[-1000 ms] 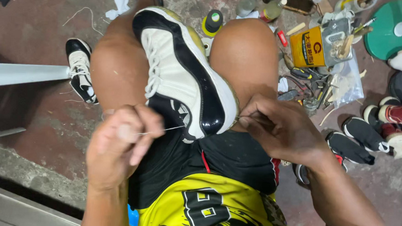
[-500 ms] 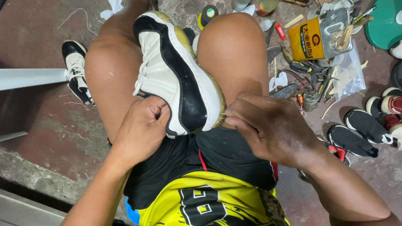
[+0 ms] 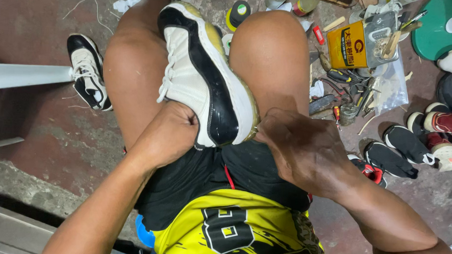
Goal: The person is hand-stitching a shoe using a needle and thread, pulling the thread through the sole and upper of the shoe.
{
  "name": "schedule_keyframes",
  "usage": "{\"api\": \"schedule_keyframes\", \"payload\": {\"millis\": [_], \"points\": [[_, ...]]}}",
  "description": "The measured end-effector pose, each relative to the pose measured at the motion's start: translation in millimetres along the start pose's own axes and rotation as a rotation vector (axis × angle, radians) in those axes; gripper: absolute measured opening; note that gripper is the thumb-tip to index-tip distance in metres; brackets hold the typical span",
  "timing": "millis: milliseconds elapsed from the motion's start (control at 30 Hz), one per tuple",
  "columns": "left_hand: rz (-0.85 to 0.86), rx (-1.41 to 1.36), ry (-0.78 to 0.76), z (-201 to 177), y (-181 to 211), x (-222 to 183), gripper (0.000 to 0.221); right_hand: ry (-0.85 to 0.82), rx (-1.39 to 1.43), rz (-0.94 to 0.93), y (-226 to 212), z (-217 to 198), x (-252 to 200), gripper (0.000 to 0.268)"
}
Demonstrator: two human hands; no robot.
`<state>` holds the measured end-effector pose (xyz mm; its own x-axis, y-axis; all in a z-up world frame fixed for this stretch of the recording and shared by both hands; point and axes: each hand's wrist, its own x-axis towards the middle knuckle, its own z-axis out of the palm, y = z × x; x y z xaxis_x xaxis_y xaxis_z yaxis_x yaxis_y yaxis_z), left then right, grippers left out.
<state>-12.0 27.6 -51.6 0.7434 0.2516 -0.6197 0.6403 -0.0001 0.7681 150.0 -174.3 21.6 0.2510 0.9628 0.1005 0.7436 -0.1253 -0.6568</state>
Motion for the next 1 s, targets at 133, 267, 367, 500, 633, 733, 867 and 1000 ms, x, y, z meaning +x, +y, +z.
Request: {"api": "schedule_keyframes", "payload": {"millis": [133,267,367,500,633,733,867,1000], "points": [[0.034,0.033,0.008,-1,2,-1,0.015,-0.012,-0.066,0.041,-6,3,1,0.018],[0.033,0.255,0.035,-4,5,-8,0.014,-0.119,-0.224,0.066,-21,-6,-1,0.023],[0.088,0.289,0.018,-9,10,-4,0.013,-0.152,-0.306,0.080,-28,-8,-1,0.021],[0.123,0.155,0.005,-7,8,-11,0.014,-0.095,-0.219,0.088,-23,-10,4,0.019],[0.183,0.149,0.017,-5,7,-9,0.018,-0.044,-0.256,0.104,-16,-13,-2,0.026],[0.166,0.114,0.011,-1,2,-10,0.024,-0.010,-0.374,0.104,-10,-10,-6,0.036],[0.195,0.083,0.055,-1,-7,-12,0.025,-0.033,-0.481,0.171,4,-17,-11,0.051],[0.225,-0.031,0.045,-6,1,-19,0.019,-0.032,-0.507,0.249,18,-33,-22,0.060]]}}
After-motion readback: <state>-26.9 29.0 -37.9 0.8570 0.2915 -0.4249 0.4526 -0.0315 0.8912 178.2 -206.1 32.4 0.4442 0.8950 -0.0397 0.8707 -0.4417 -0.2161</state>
